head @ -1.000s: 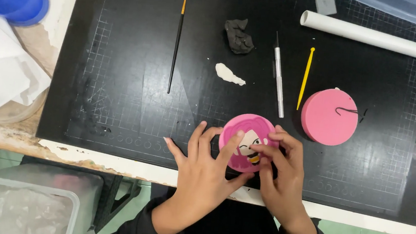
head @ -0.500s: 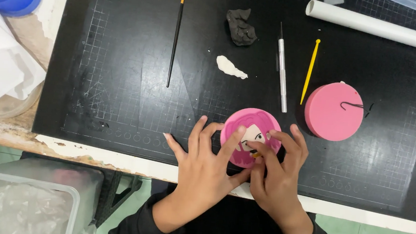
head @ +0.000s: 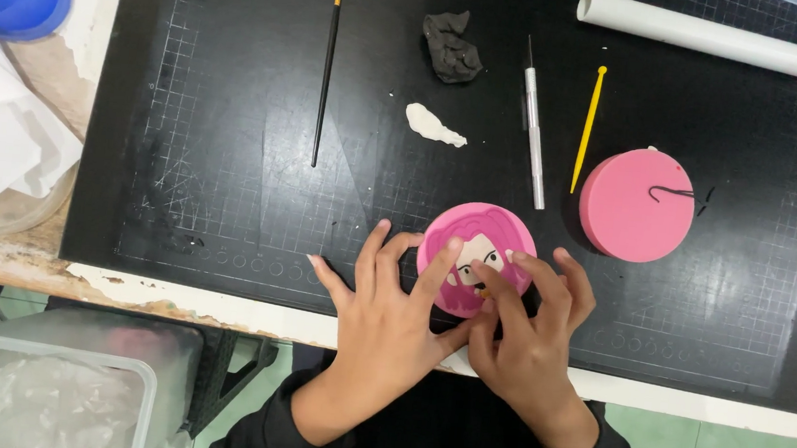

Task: The person shapes small pieces of white and black clay by hand and attaches them to a pink circular base featuring a cartoon face. They use a yellow sculpting tool to refine the details of the clay figure. Finally, the person places the completed clay figure into a plastic storage container filled with similar items.

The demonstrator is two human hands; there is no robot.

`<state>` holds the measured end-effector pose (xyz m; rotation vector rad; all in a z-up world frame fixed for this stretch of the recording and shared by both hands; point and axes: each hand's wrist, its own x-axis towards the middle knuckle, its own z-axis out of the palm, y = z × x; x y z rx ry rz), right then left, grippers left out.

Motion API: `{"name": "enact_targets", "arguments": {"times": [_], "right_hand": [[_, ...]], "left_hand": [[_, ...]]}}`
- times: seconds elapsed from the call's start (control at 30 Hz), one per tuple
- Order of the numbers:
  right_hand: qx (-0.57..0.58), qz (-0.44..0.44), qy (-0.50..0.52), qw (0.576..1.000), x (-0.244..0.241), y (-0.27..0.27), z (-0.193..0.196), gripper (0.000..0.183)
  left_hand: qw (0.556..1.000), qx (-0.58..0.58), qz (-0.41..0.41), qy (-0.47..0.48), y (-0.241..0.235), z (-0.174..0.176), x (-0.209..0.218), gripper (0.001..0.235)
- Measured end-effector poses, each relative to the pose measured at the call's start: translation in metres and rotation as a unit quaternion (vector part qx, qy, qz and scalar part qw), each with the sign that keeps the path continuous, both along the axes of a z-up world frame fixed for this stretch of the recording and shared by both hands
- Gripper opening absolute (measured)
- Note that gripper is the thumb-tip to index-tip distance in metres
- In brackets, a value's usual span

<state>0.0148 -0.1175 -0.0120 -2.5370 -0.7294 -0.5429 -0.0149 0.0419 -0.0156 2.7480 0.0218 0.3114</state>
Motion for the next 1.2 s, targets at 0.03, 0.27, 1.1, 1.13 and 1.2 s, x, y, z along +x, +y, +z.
{"name": "enact_targets", "arguments": {"times": [0.03,0.27,1.1,1.13,1.2], "right_hand": [[0.000,-0.001,0.001,1.000,0.0002,0.0001,0.0017,0.036],[-0.007,-0.018,-0.027,0.999,-0.0001,-0.0045,0.0015,0.038],[-0.021,0.000,0.001,1.000,0.0006,-0.0066,0.0052,0.038],[-0.021,-0.001,0.001,1.000,0.0010,-0.0063,0.0058,0.038],[-0.022,0.001,0.004,1.000,0.0019,-0.0056,0.0070,0.039]], "left_hand": [[1.000,0.000,-0.001,0.001,0.0000,0.0021,0.0007,0.085],[1.000,0.000,-0.002,0.004,0.0014,0.0022,0.0000,0.092],[1.000,0.012,0.001,0.003,0.0007,0.0001,-0.0008,0.091],[1.000,0.013,0.000,0.003,0.0008,0.0002,-0.0008,0.091],[1.000,0.012,0.001,0.000,0.0011,0.0004,-0.0007,0.090]]}}
